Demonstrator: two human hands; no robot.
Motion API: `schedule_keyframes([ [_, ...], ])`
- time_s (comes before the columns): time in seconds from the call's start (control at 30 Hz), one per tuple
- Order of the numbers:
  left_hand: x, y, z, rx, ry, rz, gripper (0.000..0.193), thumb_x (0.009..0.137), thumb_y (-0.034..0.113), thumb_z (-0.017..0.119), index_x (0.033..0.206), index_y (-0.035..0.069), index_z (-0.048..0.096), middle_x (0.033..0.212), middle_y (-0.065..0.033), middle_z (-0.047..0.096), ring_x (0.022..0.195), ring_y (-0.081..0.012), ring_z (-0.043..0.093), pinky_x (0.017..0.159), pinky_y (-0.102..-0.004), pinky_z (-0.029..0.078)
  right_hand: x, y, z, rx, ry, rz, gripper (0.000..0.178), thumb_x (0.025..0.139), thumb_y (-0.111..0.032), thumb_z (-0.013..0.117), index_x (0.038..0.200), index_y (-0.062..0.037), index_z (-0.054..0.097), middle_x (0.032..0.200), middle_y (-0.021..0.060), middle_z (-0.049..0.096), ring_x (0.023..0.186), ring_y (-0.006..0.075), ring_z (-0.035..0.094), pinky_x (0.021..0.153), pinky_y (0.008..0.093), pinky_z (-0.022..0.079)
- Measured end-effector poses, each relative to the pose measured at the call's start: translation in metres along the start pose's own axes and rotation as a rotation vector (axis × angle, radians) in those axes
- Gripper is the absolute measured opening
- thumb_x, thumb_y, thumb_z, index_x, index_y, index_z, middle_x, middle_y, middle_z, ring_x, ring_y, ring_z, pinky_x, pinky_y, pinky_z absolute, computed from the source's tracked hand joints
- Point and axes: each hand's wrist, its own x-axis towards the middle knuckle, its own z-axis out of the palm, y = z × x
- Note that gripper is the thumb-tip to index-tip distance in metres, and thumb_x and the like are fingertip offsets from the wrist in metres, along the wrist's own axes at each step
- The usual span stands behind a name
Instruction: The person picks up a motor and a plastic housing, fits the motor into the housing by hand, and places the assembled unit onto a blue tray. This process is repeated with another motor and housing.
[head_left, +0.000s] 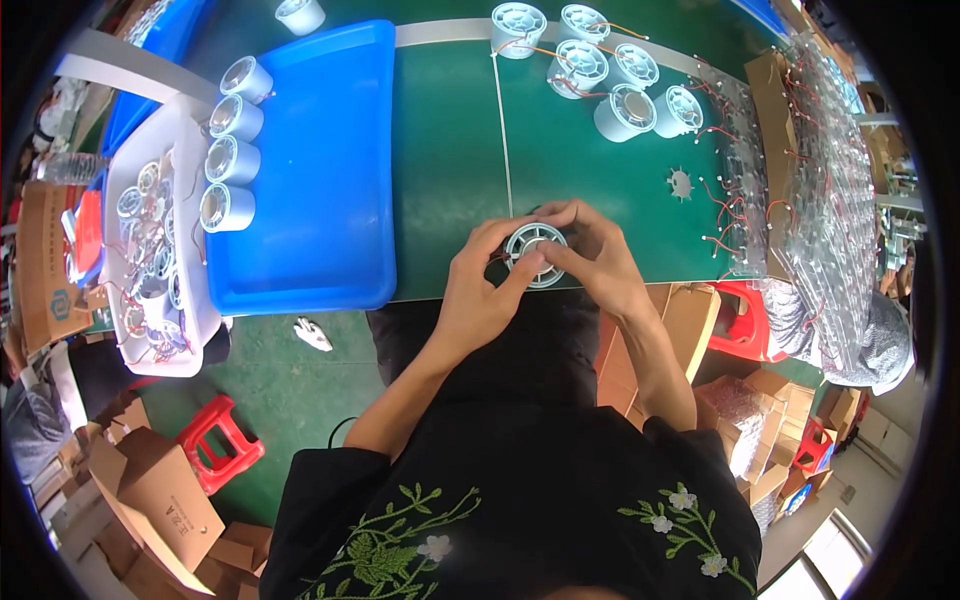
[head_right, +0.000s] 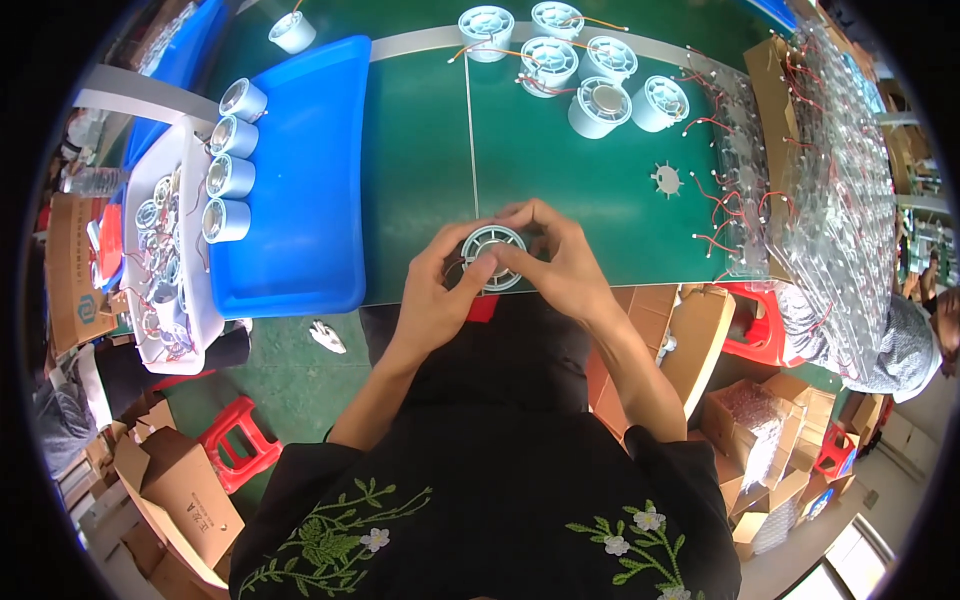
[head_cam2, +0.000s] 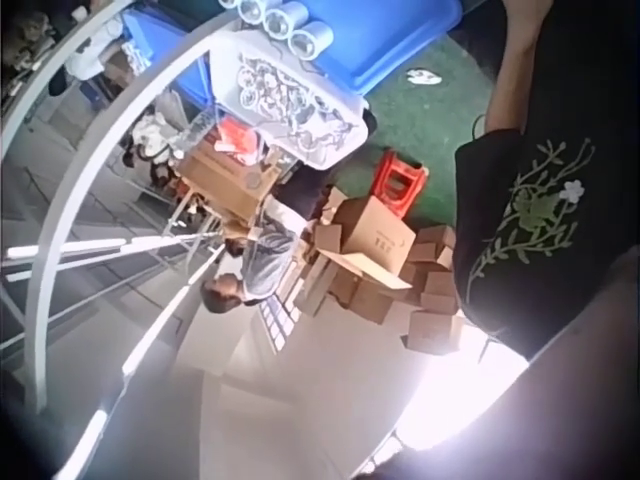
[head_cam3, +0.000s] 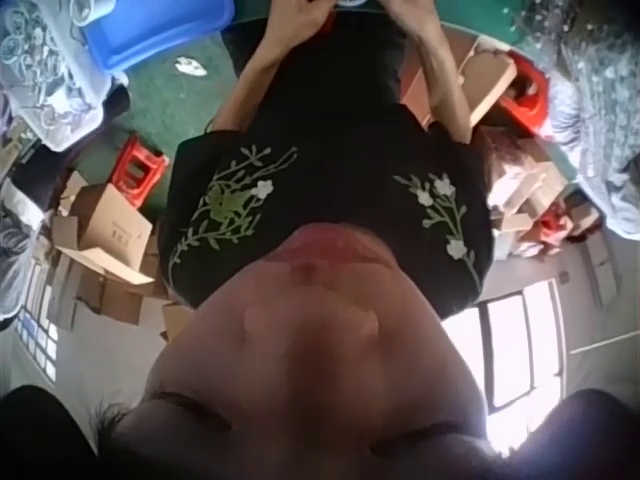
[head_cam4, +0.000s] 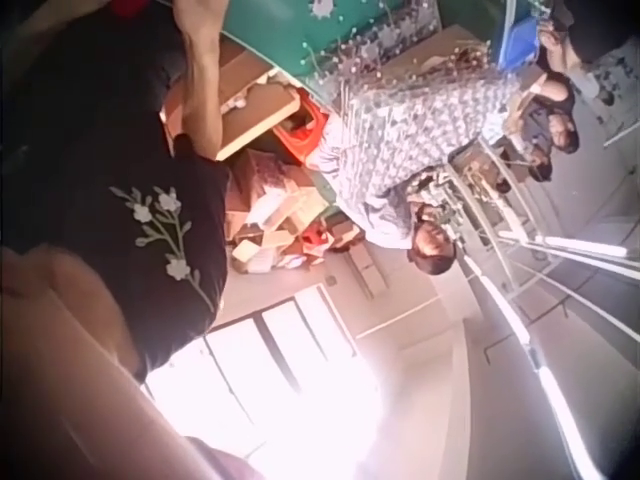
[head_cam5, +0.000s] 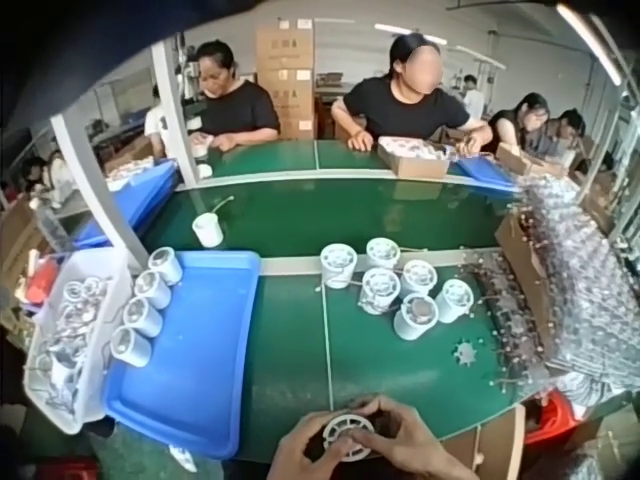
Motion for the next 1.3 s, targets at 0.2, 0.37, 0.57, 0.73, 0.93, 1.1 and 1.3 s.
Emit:
schedule_keyframes([
  [0.2,0.000,-0.002,-0.004,0.089,0.036,0.113,0.036,0.085,0.017,0.068,0.118,0.005,0.061,0.111,-0.0129,0.062,0.101,-0.0283,0.059,0.085,-0.0349,0.047,-0.003,0.005,0.004,0.022,0.055,-0.033,0.020,0.086,0.004,0.063,0.104,-0.0007,0.055,0.115,0.0111,0.057,0.103,0.0172,0.057,0.089,0.0303,0.047],
  [0.37,-0.001,0.004,-0.010,0.427,-0.092,0.262,0.052,0.076,0.013,0.077,0.122,0.003,0.055,0.118,-0.0137,0.059,0.110,-0.0315,0.057,0.093,-0.0384,0.045,-0.007,0.015,0.020,0.067,0.152,-0.213,0.018,0.091,0.001,0.059,0.108,-0.0002,0.054,0.113,0.0108,0.057,0.099,0.0160,0.056,0.086,0.0286,0.045],
  [0.57,-0.021,0.046,-0.076,0.740,0.454,0.391,0.058,0.065,0.010,0.082,0.116,0.003,0.057,0.113,-0.0146,0.055,0.109,-0.0318,0.055,0.089,-0.0385,0.048,0.001,0.013,0.024,0.002,0.331,-0.259,0.018,0.095,-0.004,0.053,0.113,0.0009,0.054,0.110,0.0103,0.057,0.096,0.0152,0.055,0.081,0.0273,0.044],
  [0.73,-0.050,0.038,-0.167,0.991,0.714,0.101,0.058,0.068,0.004,0.077,0.121,0.003,0.055,0.115,-0.0170,0.054,0.112,-0.0343,0.053,0.095,-0.0414,0.045,0.000,0.032,0.012,0.010,0.309,-0.324,0.018,0.096,-0.004,0.050,0.113,0.0020,0.053,0.108,0.0102,0.057,0.095,0.0150,0.055,0.080,0.0264,0.043],
  [0.93,-0.044,0.027,-0.194,1.480,0.795,0.289,0.068,0.070,0.003,0.075,0.132,0.004,0.046,0.133,-0.0236,0.042,0.126,-0.0423,0.040,0.104,-0.0502,0.035,-0.004,0.038,0.015,-0.030,0.284,-0.371,0.017,0.095,0.000,0.048,0.111,0.0028,0.053,0.107,0.0101,0.057,0.094,0.0145,0.055,0.080,0.0260,0.044],
  [1.1,0.002,0.063,-0.176,1.453,0.750,0.452,0.066,0.072,0.006,0.073,0.132,0.003,0.046,0.137,-0.0248,0.037,0.129,-0.0461,0.034,0.106,-0.0556,0.031,-0.003,0.042,0.017,0.033,0.311,-0.383,0.016,0.093,0.003,0.048,0.109,0.0024,0.054,0.107,0.0104,0.057,0.091,0.0142,0.055,0.079,0.0260,0.044],
  [1.3,0.197,0.114,-0.251,1.370,0.833,0.579,0.058,0.080,0.028,0.070,0.126,0.001,0.050,0.121,-0.0245,0.056,0.117,-0.0423,0.050,0.099,-0.0483,0.041,0.000,0.044,0.017,-0.128,0.321,-0.448,0.018,0.091,0.007,0.049,0.106,0.0018,0.055,0.105,0.0108,0.056,0.088,0.0143,0.056,0.076,0.0261,0.046],
])
